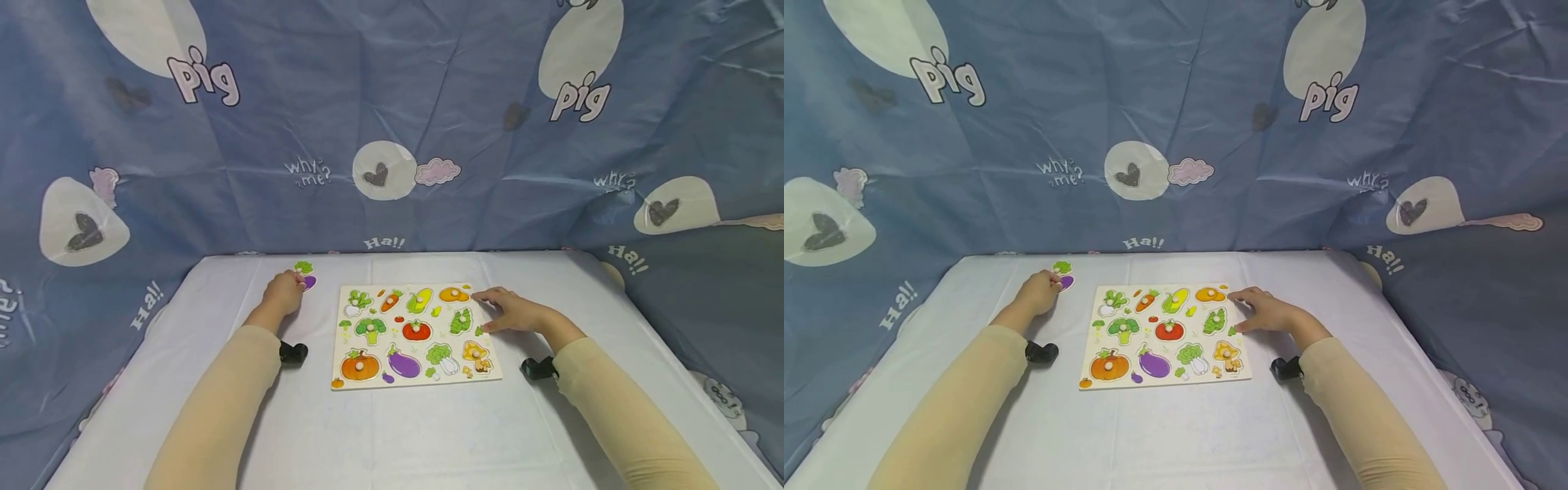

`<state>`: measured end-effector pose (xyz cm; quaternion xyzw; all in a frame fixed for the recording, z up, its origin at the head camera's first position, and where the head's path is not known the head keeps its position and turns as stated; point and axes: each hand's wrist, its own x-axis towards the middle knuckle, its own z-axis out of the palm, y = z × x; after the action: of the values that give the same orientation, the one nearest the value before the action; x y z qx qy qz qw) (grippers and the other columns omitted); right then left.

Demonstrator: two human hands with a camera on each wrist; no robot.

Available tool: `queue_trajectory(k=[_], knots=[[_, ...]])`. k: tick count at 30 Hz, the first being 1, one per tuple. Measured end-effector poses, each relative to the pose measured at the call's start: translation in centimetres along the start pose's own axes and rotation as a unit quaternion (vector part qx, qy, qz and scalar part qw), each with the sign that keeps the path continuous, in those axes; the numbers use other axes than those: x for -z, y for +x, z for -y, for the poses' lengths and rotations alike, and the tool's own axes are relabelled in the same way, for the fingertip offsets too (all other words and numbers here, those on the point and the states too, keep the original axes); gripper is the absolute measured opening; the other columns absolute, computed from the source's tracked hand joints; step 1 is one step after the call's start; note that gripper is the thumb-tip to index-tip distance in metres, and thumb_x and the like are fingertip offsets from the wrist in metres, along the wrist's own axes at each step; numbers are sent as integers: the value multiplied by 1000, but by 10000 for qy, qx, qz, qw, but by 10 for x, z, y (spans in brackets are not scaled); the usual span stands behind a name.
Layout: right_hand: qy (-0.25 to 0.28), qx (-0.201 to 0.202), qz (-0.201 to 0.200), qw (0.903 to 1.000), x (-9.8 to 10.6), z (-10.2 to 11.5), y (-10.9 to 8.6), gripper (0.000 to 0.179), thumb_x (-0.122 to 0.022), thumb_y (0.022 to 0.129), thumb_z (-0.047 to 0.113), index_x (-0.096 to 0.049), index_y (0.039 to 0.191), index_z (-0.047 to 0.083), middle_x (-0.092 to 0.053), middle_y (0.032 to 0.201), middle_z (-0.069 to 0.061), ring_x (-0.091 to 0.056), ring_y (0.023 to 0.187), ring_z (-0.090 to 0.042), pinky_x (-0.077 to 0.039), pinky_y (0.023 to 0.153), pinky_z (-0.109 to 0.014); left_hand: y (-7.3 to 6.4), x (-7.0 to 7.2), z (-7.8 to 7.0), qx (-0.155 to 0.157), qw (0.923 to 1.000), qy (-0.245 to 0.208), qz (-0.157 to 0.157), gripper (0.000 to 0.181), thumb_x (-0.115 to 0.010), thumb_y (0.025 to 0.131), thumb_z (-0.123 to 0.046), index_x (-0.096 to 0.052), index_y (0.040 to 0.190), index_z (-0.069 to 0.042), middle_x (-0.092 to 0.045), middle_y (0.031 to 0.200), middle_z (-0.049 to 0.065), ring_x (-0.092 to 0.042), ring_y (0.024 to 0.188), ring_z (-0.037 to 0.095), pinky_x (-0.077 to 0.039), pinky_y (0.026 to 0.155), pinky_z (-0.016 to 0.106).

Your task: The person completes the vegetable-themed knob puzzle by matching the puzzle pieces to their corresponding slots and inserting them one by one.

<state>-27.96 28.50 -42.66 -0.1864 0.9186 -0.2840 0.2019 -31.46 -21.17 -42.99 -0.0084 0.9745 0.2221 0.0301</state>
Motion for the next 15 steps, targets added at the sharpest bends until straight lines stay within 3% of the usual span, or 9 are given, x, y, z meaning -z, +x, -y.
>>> queue_trajectory(k=[8,15], knots=[[21,-13,4,10000,0,1,0,83,-81,85,32,-40,154,11,-30,155,-22,-24,142,-44,-20,113,-64,-6,1,2,-370,9989,-178,-212,30,-45,106,-14,-57,122,8,-56,120,31,-53,115,48,-42,100,55],[40,8,13,10000,1,2,0,83,-81,85,31,-39,154,11,-30,154,-23,-25,140,-44,-21,113,-64,-12,5,2,-865,9943,-566,-246,26,-50,103,-11,-59,116,9,-62,99,20,-59,94,33,-47,87,46]])
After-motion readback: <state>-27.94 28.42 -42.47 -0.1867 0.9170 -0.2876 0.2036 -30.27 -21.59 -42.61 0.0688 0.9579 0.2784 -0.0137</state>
